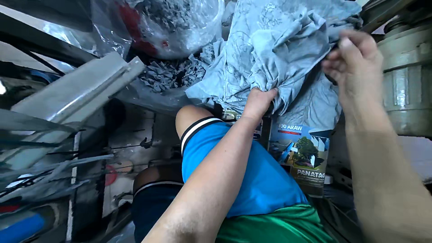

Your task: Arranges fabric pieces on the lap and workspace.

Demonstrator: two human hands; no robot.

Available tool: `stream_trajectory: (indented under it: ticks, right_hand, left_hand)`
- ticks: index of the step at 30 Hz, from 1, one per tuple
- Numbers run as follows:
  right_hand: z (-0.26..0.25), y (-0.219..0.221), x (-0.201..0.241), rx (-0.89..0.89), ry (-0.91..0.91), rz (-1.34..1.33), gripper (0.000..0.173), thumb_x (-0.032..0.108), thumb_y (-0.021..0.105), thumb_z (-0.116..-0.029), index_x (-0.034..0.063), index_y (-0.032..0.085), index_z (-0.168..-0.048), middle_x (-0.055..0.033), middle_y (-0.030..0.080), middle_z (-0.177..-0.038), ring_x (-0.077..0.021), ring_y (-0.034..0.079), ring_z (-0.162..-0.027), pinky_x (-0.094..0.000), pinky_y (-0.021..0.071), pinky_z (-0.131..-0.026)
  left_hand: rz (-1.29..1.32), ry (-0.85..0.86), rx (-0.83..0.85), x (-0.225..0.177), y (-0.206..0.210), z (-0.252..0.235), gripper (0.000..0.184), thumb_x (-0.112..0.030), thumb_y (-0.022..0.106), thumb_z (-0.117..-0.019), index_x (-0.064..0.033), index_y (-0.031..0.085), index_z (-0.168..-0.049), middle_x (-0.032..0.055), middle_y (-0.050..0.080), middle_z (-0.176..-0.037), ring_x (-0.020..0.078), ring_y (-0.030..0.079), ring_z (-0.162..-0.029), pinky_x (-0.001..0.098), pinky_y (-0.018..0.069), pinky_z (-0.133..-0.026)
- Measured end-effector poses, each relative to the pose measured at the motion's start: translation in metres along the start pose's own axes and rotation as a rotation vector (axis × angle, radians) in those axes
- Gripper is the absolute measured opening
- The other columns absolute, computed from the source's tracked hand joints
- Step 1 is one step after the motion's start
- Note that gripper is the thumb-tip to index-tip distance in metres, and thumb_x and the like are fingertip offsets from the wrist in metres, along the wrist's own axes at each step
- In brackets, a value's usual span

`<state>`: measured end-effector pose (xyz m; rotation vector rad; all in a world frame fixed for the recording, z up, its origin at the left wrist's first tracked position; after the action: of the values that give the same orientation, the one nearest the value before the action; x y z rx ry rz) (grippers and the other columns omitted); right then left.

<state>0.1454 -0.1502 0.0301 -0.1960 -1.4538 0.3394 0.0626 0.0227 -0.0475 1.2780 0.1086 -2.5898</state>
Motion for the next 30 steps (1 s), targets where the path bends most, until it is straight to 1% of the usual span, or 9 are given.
stream_trajectory:
  ticks: [3,5,7,11,14,17,23,25,30]
  right_hand:
    - [0.036,-0.045,-0.069,-0.189,0.111,0.223,0.047,0.021,0.050,-0.1063,-0.0058,0.046,-0.145,-0.0229,0.055,-0.141,-0.0251,0.057,-0.125,-0.0393,0.0474,-0.106]
    - [0.068,-0.058,-0.111,-0.255,0.260,0.292,0.051,0.019,0.052,-0.1062,-0.0087,0.042,-0.147,-0.0311,0.047,-0.147,-0.0361,0.050,-0.134,-0.0469,0.0408,-0.112]
    - [0.094,-0.061,-0.139,-0.289,0.455,0.237,0.055,0.026,0.049,-0.1088,-0.0063,0.039,-0.151,-0.0306,0.044,-0.150,-0.0373,0.046,-0.138,-0.0503,0.0372,-0.114]
    - [0.106,-0.058,-0.160,-0.306,0.682,-0.026,0.062,0.045,0.044,-0.1083,0.0024,0.039,-0.154,-0.0181,0.042,-0.156,-0.0255,0.041,-0.142,-0.0464,0.0336,-0.116]
    - [0.096,-0.056,-0.161,-0.397,0.685,-0.160,0.047,0.029,0.057,-0.1049,0.0037,0.050,-0.144,-0.0115,0.055,-0.140,-0.0168,0.054,-0.125,-0.0369,0.0430,-0.106]
    - [0.095,-0.055,-0.157,-0.496,0.669,-0.242,0.041,0.019,0.058,-0.1043,0.0044,0.048,-0.141,-0.0061,0.057,-0.126,-0.0089,0.057,-0.109,-0.0264,0.0474,-0.095]
    - [0.102,-0.068,-0.156,-0.523,0.704,-0.245,0.035,0.019,0.058,-0.1034,0.0079,0.048,-0.135,-0.0021,0.058,-0.110,-0.0054,0.057,-0.092,-0.0238,0.0488,-0.079]
    - [0.100,-0.070,-0.140,-0.541,0.629,-0.217,0.037,0.018,0.058,-0.1040,0.0046,0.046,-0.137,-0.0056,0.058,-0.113,-0.0080,0.060,-0.093,-0.0258,0.0515,-0.081]
    - [0.086,-0.070,-0.088,-0.549,0.373,-0.294,0.029,0.010,0.053,-0.1050,0.0072,0.042,-0.131,0.0000,0.058,-0.103,-0.0062,0.066,-0.080,-0.0256,0.0600,-0.074]
  left_hand:
    - [-0.023,-0.012,0.003,-0.001,0.001,0.000,0.042,-0.020,0.068,-0.0982,0.0054,0.054,-0.129,0.0203,0.063,-0.122,0.0243,0.061,-0.114,0.0446,0.0507,-0.098]
    - [-0.014,-0.005,0.003,-0.001,0.000,0.000,0.042,-0.019,0.068,-0.0983,0.0059,0.054,-0.128,0.0200,0.063,-0.121,0.0237,0.061,-0.114,0.0433,0.0505,-0.098]
    - [0.001,0.006,0.003,0.000,0.000,0.001,0.038,-0.018,0.068,-0.0984,0.0046,0.055,-0.126,0.0182,0.064,-0.117,0.0215,0.063,-0.110,0.0411,0.0516,-0.096]
    - [0.025,0.021,-0.003,0.001,0.002,0.000,0.034,-0.016,0.068,-0.0979,0.0034,0.057,-0.123,0.0162,0.065,-0.115,0.0196,0.063,-0.107,0.0393,0.0524,-0.094]
    - [0.025,0.017,-0.004,0.002,0.002,-0.001,0.038,-0.016,0.067,-0.0980,0.0044,0.055,-0.127,0.0174,0.064,-0.118,0.0211,0.063,-0.109,0.0403,0.0523,-0.096]
    - [0.013,0.002,-0.004,0.001,0.001,-0.001,0.043,-0.018,0.068,-0.0980,0.0060,0.052,-0.131,0.0202,0.063,-0.122,0.0233,0.062,-0.114,0.0417,0.0510,-0.099]
    - [0.016,-0.004,-0.003,0.002,0.001,0.000,0.041,-0.017,0.068,-0.0980,0.0044,0.054,-0.129,0.0187,0.063,-0.121,0.0216,0.062,-0.112,0.0406,0.0513,-0.098]
    - [0.008,-0.007,0.002,0.002,0.001,-0.001,0.042,-0.018,0.069,-0.0980,0.0047,0.053,-0.129,0.0191,0.063,-0.120,0.0222,0.062,-0.112,0.0408,0.0515,-0.097]
    - [0.013,-0.006,0.005,0.003,0.001,-0.001,0.041,-0.018,0.068,-0.0983,0.0049,0.053,-0.129,0.0192,0.063,-0.120,0.0226,0.062,-0.112,0.0414,0.0514,-0.097]
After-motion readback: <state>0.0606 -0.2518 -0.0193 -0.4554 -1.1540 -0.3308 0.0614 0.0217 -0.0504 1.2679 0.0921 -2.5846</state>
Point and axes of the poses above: each hand's wrist, its own z-axis away from the middle knuckle, its own y-axis out of the palm, x = y × z, the point moved 4 cm from there along -z, towards the middle knuckle
